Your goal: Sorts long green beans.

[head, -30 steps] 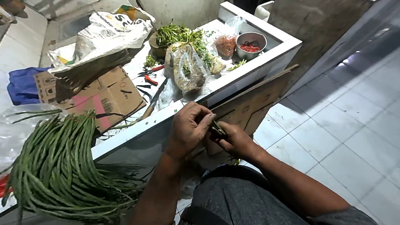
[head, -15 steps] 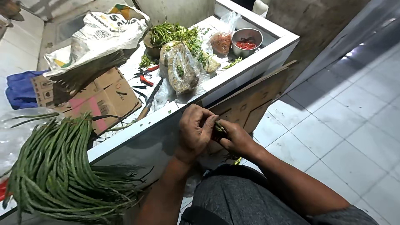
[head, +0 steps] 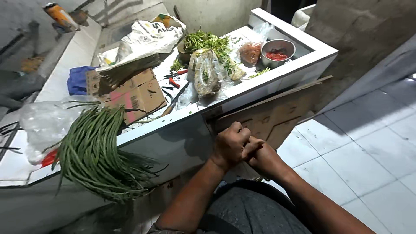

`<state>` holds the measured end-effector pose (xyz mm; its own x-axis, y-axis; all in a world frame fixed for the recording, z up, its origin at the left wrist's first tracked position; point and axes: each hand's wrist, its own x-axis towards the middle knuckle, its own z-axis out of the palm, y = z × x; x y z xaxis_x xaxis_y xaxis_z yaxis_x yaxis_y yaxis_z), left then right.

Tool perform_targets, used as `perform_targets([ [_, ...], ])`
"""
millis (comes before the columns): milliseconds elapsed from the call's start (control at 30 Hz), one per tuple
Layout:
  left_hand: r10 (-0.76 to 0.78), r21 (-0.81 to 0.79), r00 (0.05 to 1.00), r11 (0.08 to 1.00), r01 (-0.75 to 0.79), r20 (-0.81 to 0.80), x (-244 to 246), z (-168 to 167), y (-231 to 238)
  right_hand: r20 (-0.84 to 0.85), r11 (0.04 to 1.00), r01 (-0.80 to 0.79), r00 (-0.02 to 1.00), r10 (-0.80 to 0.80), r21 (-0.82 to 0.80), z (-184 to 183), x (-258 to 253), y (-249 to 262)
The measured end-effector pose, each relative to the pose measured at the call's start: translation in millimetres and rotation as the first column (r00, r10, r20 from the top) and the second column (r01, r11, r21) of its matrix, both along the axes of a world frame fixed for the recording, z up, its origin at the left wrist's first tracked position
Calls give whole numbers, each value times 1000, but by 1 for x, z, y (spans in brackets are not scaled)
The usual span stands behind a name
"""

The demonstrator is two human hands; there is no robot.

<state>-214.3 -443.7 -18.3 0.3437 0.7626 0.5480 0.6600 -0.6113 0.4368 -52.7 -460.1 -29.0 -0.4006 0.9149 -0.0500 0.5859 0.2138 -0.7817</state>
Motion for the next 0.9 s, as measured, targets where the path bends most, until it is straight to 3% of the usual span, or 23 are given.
perform_targets([
  [67, -52, 31, 996, 998, 50, 70, 3, 1, 0, -46, 999, -25, 999, 27, 43, -3, 5, -2],
  [167, -96, 40, 954, 995, 88, 286, 2, 12, 2, -350, 981, -120, 922, 167, 151, -11, 9, -1],
  [233, -107, 40, 908, 994, 99, 405, -2, 24, 9, -468, 977, -154, 859, 208, 151, -4, 6, 3],
  [367, -194, 50, 871, 980, 192, 451, -10, 22, 34, -336, 989, -42, 938, 87, 139, 2, -5, 15],
  [500, -214, -169, 943, 950, 262, 256, -59, 39, 69, -258, 984, 66, 966, -21, 163, -15, -15, 34],
  [567, -60, -214, 977, 971, 104, 203, -112, 54, 101, -265, 983, 104, 962, -61, 153, -24, -14, 41],
  [667, 353, -211, 929, 922, -326, 107, -226, 66, 175, -377, 976, 185, 917, -131, 113, -36, -11, 49],
  [800, 778, -405, 624, 549, -731, -72, -365, 48, 258, -528, 951, 305, 802, -280, -41, -48, -13, 53],
  [900, 855, -439, 466, 336, -833, -229, -411, 20, 301, -579, 945, 325, 762, -290, -46, -45, -12, 60],
])
